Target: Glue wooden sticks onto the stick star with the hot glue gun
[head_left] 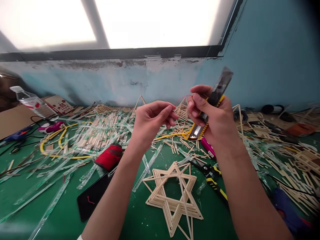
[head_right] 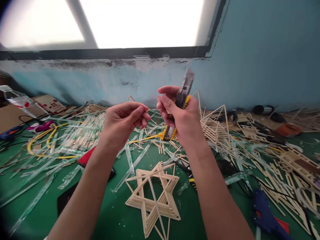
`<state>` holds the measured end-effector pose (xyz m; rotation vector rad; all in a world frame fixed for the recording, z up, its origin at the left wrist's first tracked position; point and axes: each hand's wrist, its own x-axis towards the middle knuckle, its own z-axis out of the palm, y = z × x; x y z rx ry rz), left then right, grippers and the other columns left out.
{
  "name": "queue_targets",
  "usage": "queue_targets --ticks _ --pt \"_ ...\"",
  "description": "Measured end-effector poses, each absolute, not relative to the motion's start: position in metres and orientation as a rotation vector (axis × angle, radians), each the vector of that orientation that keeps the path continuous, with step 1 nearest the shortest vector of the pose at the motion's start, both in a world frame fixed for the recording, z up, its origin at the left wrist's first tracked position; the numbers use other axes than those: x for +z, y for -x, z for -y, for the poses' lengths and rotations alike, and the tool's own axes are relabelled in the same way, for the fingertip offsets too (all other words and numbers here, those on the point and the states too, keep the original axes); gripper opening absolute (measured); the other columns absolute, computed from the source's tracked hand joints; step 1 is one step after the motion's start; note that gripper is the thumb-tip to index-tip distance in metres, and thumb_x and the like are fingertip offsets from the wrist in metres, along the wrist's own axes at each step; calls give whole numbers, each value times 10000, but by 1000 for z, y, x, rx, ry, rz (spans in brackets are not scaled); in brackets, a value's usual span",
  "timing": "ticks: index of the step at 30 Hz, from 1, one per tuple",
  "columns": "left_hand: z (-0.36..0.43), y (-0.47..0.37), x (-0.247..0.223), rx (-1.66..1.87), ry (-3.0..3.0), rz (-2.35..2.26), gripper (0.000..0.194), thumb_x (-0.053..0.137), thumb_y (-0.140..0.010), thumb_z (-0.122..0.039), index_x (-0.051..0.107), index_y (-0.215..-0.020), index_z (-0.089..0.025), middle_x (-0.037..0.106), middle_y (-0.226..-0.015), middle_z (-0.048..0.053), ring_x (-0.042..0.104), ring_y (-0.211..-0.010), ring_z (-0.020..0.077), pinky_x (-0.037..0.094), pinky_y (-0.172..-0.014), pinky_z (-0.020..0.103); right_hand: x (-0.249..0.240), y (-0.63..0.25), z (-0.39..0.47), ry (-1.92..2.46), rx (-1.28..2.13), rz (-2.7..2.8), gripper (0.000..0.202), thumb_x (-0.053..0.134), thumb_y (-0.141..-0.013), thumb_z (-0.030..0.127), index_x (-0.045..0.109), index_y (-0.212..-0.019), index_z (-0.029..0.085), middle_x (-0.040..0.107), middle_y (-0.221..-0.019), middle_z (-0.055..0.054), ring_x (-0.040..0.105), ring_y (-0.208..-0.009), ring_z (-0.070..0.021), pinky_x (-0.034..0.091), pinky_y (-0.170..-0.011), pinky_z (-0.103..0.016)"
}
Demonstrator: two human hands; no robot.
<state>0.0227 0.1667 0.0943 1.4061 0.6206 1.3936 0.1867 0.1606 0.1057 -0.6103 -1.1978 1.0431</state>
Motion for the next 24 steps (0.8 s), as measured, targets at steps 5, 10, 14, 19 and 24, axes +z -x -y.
queue_targets --ticks 5,10,14,19,24 --pt "-197 -40 79 1223 -1302 -625 92 691 -901 -182 712 -873 -97 753 -721 66 681 -561 104 544 -549 200 94 -196 -157 602 1052 1054 220 835 -736 335 689 -889 274 535 -680 32 416 -526 -89 209 -355 -242" --pt "-195 -34 77 1051 -1243 -560 169 800 -839 -256 734 -871 -103 778 -798 92 721 -642 131 591 -630 223 89 -198 -160 581 1068 1027 218 852 -716 302 680 -842 258 548 -672 32 433 -525 -80 216 -353 -227" --pt "-192 -21 81 850 -1187 -413 157 811 -844 -273 759 -852 -125 769 -807 66 704 -650 97 584 -640 175 92 -199 -162 682 1014 1141 141 801 -800 300 688 -860 241 597 -684 27 462 -502 -72 244 -354 -218" --pt "-198 -20 80 965 -1036 -358 68 783 -869 -213 784 -886 -147 782 -827 45 721 -691 79 592 -683 133 87 -195 -173 819 1000 1322 106 773 -847 267 703 -885 197 605 -602 39 483 -469 -60 332 -394 -212" --pt "-204 -27 78 1155 -923 -445 31 781 -854 -156 796 -857 -129 808 -927 74 764 -829 119 616 -846 182 81 -191 -182 839 1015 1314 207 809 -822 305 673 -922 184 656 -662 28 541 -533 -65 368 -424 -203"
